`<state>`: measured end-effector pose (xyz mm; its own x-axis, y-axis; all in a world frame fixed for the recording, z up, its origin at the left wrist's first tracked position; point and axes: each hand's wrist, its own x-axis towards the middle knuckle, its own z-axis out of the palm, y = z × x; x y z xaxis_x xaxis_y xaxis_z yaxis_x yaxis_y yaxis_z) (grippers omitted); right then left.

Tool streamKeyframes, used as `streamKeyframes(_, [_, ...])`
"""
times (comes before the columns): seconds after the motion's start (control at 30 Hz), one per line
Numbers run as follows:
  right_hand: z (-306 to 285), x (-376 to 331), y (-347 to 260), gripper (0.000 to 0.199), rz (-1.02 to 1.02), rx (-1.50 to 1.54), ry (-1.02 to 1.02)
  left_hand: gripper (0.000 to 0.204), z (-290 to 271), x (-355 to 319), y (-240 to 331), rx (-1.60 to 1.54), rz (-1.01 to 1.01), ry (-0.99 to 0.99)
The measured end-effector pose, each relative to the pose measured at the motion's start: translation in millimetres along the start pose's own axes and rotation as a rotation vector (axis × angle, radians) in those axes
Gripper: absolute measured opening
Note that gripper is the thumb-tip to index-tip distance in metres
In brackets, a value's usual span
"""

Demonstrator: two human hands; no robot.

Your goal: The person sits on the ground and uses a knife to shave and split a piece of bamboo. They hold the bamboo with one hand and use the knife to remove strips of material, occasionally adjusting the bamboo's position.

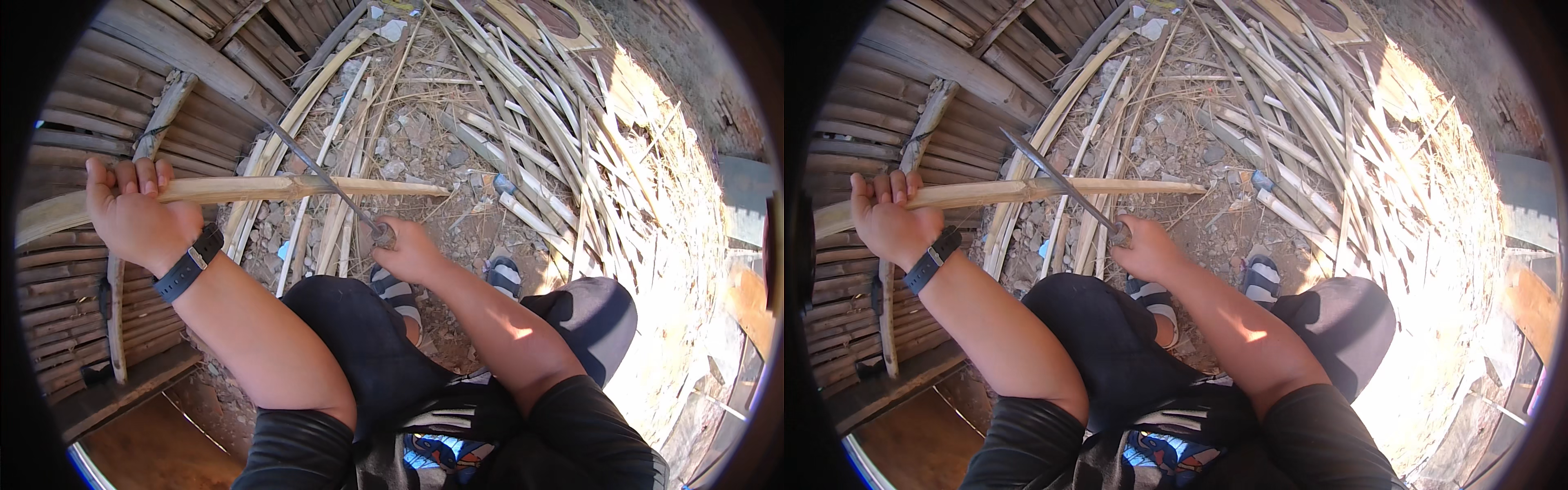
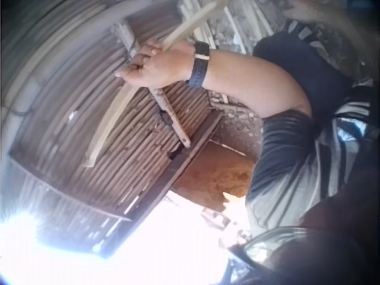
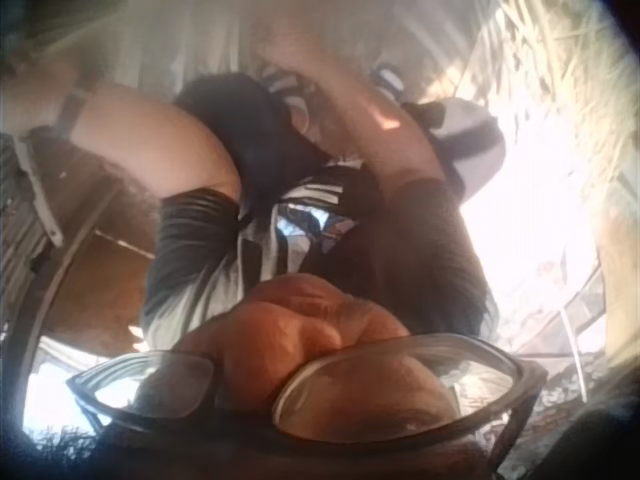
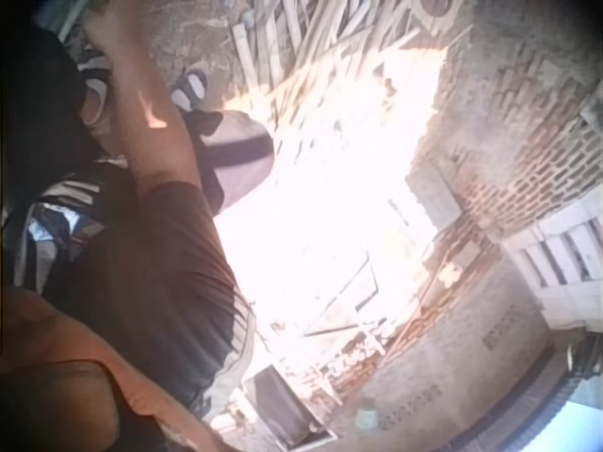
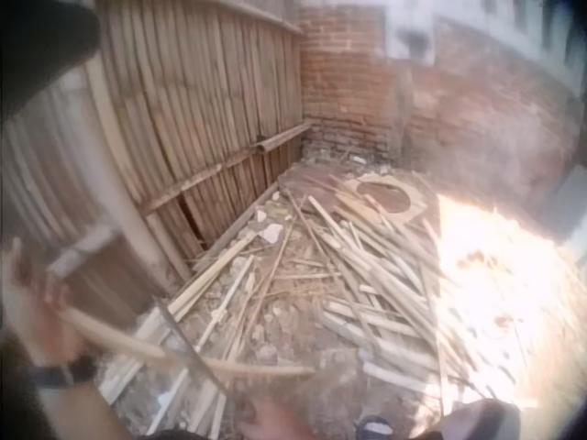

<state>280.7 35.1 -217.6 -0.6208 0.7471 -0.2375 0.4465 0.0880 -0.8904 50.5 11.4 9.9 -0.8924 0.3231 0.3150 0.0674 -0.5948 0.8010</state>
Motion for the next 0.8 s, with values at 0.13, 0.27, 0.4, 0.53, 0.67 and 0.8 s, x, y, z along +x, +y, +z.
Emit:
streamKeyframes(0.13, [-17.5, -1.0, -0.7, 0.053, 0.046, -0.033, -0.049, 0.033, 8.0, -8.8, 0.9, -0.016, -0.014, 0.028])
streamKeyframes(0.27, [-15.9, -11.0, -23.4, 0.052, 0.037, -0.113, -0.018, 0.032, 4.2, -5.9, -0.2, 0.013, 0.019, 0.012])
streamKeyframes(0.4, [-17.3, -5.1, -20.5, 0.053, -0.009, -0.048, 0.026, 0.031, 12.0, -10.9, 0.9, -0.026, 0.036, -0.045])
streamKeyframes(0.53, [-24.2, 2.9, -17.7, 0.051, 0.028, -0.057, -0.035, 0.029, 11.4, -11.9, 1.6, -0.024, 0.011, -0.012])
streamKeyframes(0.67, [-10.3, -10.5, -34.4, 0.046, 0.021, -0.055, 0.01, 0.027, -4.5, -1.1, -3.2, 0.033, 0.025, 0.034])
streamKeyframes(0.8, [-19.2, -3.4, -31.9, 0.056, 0.03, -0.067, 0.02, 0.027, 2.8, -4.0, -2.7, -0.011, 0.035, -0.063])
